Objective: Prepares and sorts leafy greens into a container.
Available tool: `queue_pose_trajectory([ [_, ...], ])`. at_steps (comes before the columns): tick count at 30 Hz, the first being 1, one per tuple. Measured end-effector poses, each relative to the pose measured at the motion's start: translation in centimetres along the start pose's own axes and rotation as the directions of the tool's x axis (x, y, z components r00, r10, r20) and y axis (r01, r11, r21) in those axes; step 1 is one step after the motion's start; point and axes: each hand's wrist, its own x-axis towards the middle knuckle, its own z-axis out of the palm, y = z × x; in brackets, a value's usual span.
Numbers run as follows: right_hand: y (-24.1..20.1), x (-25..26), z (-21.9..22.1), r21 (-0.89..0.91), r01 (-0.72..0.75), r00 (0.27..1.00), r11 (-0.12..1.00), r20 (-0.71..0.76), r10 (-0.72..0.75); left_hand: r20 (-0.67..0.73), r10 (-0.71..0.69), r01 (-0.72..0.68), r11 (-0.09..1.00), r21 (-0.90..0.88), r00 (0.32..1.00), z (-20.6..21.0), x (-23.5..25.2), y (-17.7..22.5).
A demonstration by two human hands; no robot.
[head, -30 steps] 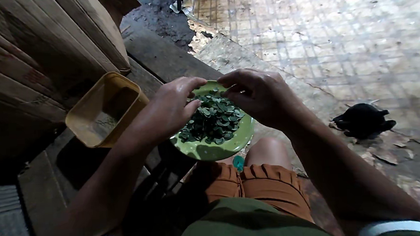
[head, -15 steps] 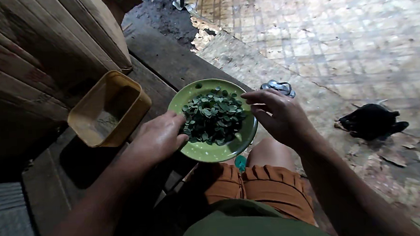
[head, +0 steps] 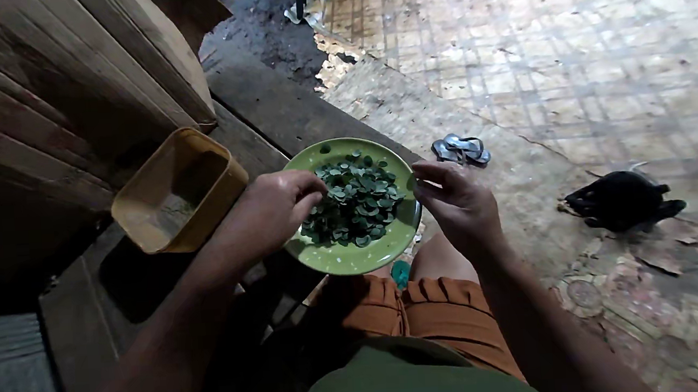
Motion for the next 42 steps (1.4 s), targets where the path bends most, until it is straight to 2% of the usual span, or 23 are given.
queue_pose_trajectory([
  [5,0.2,-0.8,-0.5,0.075,-0.013,0.999,0.997,-0.049,0.016,-0.062,-0.076,0.073,0.996,-0.054,0.995,-0.6,1.8,-0.4],
  [10,1.5,-1.9,-2.1,0.265,-0.126,0.981,0.956,-0.11,0.16,-0.089,-0.096,0.095,0.995,-0.019,0.991,-0.2,2.7,-1.1],
  [12,2.5,-2.5,-2.6,0.342,-0.192,0.961,0.92,-0.122,0.246,-0.028,-0.103,0.103,0.995,-0.001,0.994,-0.1,2.9,-1.3],
  [16,3.8,-3.7,-2.7,0.428,-0.297,0.924,0.853,-0.095,0.37,0.223,-0.142,0.144,0.99,0.011,0.964,0.5,3.9,-1.7],
  [19,4.4,-4.4,-2.7,0.448,-0.318,0.912,0.835,-0.094,0.398,0.281,-0.121,0.112,0.993,0.047,0.952,1.7,4.2,-1.7],
  [22,5.1,-4.5,-3.6,0.442,-0.328,0.897,0.835,-0.131,0.422,0.253,-0.045,0.038,0.999,0.033,0.966,1.9,3.8,-1.2],
  [26,6.6,-5.4,-5.4,0.4,-0.337,0.882,0.853,-0.184,0.434,0.128,0.045,-0.042,0.999,-0.026,0.991,0.5,3.3,-0.8],
  [30,7.9,-6.6,-5.6,0.337,-0.358,0.876,0.871,-0.202,0.439,-0.039,0.031,-0.028,0.996,0.083,0.999,0.2,5.0,-1.1],
  [34,8.7,-7.6,-5.0,0.274,-0.371,0.884,0.887,-0.19,0.428,-0.013,-0.089,0.09,0.961,0.263,0.996,2.2,7.6,-2.5],
  [37,9.4,-8.2,-4.9,0.221,-0.393,0.885,0.893,-0.173,0.432,-0.036,-0.092,0.099,0.928,0.359,0.995,3.6,8.1,-3.3],
  [42,10.3,-8.5,-4.9,0.197,-0.421,0.876,0.886,-0.168,0.453,-0.022,-0.003,0.009,0.968,0.251,1.0,2.6,7.1,-4.4],
])
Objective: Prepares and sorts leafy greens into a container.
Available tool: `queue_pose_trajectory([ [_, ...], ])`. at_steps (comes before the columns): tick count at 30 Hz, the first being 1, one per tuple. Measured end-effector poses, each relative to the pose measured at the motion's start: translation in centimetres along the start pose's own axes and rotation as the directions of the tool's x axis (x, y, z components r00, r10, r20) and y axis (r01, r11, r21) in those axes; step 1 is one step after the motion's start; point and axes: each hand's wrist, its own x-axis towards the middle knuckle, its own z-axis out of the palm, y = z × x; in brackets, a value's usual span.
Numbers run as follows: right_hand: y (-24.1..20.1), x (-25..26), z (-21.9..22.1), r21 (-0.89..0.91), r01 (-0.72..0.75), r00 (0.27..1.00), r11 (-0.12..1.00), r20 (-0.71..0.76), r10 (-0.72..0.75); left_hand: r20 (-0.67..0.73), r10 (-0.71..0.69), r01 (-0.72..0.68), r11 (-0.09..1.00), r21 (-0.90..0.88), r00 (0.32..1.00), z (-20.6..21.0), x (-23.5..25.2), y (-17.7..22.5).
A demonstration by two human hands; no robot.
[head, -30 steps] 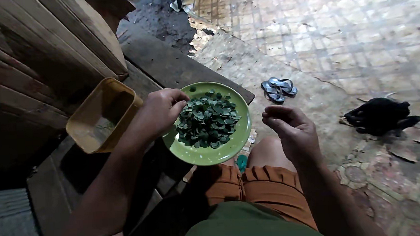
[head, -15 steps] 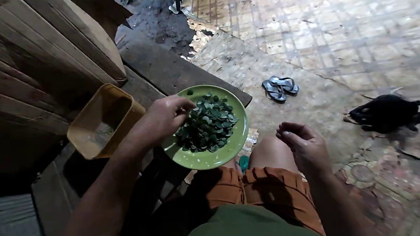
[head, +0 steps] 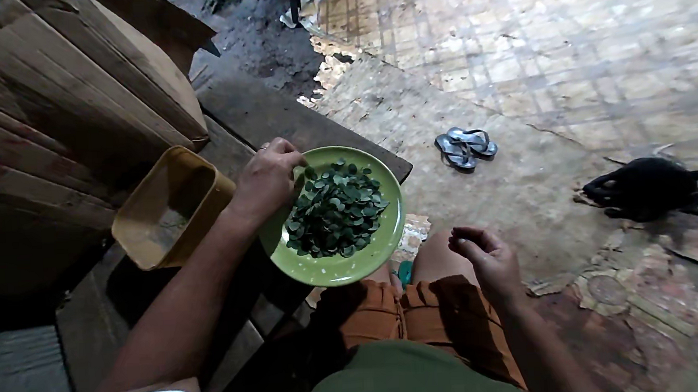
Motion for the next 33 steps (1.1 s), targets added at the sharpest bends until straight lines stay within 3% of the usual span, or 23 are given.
queue_pose_trajectory([
  [5,0.7,0.4,0.3,0.001,-0.009,1.0,1.0,0.006,0.009,-0.055,-0.034,0.033,0.999,-0.028,0.998,-0.9,-0.4,-0.4],
  [12,1.2,0.4,0.2,-0.048,0.01,1.0,0.999,0.026,-0.009,0.062,0.011,-0.012,1.0,0.018,0.998,1.3,-1.1,1.5],
  [16,1.8,0.3,-0.4,-0.064,0.007,0.999,0.998,0.036,-0.005,0.111,0.041,-0.044,0.999,0.029,0.993,0.4,-3.3,1.8],
  [24,1.9,0.1,0.0,-0.08,0.026,0.999,0.996,0.049,-0.022,0.063,-0.09,0.086,0.995,0.058,0.994,-1.8,-6.0,1.7],
  [26,1.8,-0.1,0.1,-0.074,0.023,0.999,0.997,0.049,-0.019,0.055,-0.109,0.108,0.994,0.006,0.993,-1.7,-6.0,1.6],
  [30,1.8,-0.8,0.3,-0.07,-0.022,1.0,0.997,0.015,0.023,0.11,-0.08,0.108,0.954,-0.28,0.991,-2.2,-5.0,3.4],
  [33,2.1,-1.0,0.5,-0.087,0.005,1.0,0.996,0.026,-0.003,0.115,0.055,-0.001,0.906,-0.423,0.992,-1.7,-3.2,5.5],
])
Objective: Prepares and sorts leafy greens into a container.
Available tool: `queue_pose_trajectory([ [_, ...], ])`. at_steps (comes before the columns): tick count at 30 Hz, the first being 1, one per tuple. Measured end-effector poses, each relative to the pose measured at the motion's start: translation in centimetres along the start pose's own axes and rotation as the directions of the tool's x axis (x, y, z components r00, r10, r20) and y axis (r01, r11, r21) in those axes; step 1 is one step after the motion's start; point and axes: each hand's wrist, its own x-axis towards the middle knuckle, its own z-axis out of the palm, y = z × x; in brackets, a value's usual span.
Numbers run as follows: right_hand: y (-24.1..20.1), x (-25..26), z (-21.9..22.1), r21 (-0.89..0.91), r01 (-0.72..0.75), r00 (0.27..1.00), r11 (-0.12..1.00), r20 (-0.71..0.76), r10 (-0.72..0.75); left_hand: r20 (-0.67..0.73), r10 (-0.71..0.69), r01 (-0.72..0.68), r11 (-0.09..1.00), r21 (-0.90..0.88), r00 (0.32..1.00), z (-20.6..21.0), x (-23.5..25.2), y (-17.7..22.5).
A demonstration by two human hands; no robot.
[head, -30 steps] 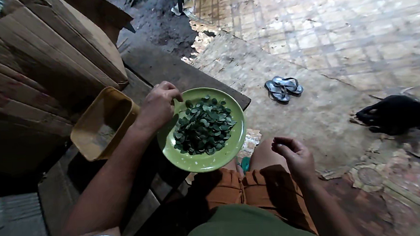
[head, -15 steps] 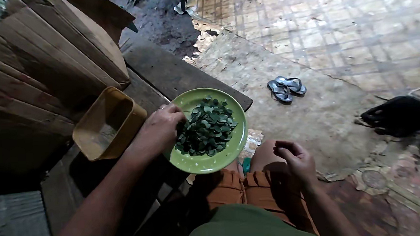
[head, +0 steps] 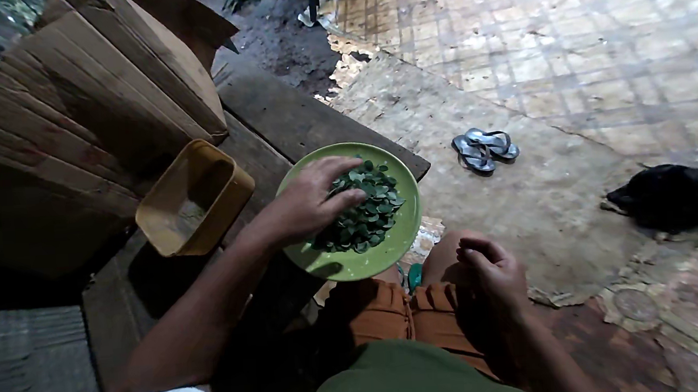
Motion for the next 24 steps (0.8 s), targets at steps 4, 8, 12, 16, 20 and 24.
queue_pose_trajectory([
  [4,-0.2,-0.2,0.4,0.023,0.004,1.0,1.0,-0.014,-0.004,0.213,0.031,-0.056,0.992,0.113,0.977,1.9,2.3,0.5],
  [8,-0.2,-0.6,0.2,0.0,-0.03,0.999,1.0,-0.023,0.03,0.257,0.04,-0.095,0.974,0.206,0.966,2.5,2.1,-0.2],
  [12,0.4,-0.4,0.1,-0.019,-0.04,0.999,0.999,-0.018,0.04,0.15,0.121,-0.152,0.964,0.217,0.981,1.9,1.2,-1.0],
  [16,0.6,0.0,0.5,-0.026,-0.038,0.999,0.999,-0.015,0.037,0.079,0.119,-0.133,0.971,0.2,0.99,-0.3,0.7,-1.3],
  [20,0.9,0.2,0.4,-0.019,-0.034,0.999,0.999,-0.012,0.034,0.045,0.134,-0.14,0.97,0.2,0.99,-2.5,0.4,-0.9],
  [24,1.3,0.4,0.0,-0.022,-0.04,0.999,0.999,-0.01,0.04,0.043,0.135,-0.14,0.971,0.194,0.99,-3.2,0.2,-0.9],
])
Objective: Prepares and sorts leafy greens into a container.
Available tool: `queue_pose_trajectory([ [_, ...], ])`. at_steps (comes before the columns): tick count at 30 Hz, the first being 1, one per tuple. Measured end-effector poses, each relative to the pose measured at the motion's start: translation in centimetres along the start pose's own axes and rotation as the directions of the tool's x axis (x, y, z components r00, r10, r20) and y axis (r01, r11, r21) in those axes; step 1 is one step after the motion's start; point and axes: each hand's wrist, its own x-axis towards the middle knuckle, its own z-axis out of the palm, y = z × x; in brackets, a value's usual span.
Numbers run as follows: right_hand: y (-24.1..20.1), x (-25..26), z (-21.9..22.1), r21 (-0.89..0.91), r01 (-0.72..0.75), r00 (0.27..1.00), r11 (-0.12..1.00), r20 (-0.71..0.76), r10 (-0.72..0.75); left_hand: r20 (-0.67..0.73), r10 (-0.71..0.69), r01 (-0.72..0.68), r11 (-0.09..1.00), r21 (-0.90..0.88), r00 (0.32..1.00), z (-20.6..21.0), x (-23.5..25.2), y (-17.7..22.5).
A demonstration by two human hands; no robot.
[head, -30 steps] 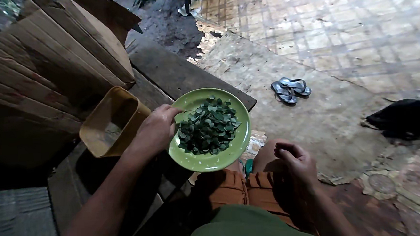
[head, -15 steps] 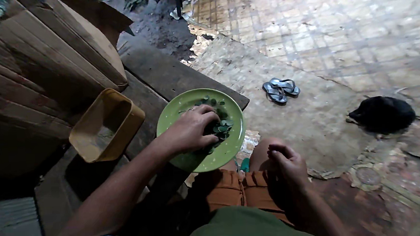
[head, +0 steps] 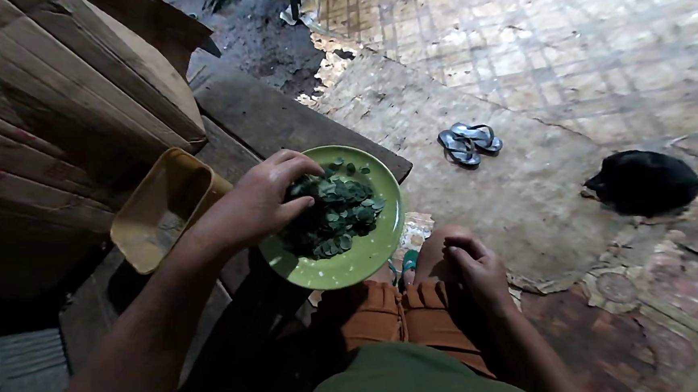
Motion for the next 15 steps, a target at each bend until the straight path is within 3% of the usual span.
queue_pose_trajectory([
  [8,0.4,0.4,-0.2,0.002,-0.026,1.0,1.0,-0.013,0.026,0.056,-0.027,0.026,1.0,0.01,0.998,-0.7,-1.4,-0.4],
  [15,0.3,0.5,-0.6,-0.03,-0.012,1.0,0.999,-0.002,0.012,0.346,-0.235,0.207,0.972,0.115,0.908,1.8,-1.2,1.2],
])
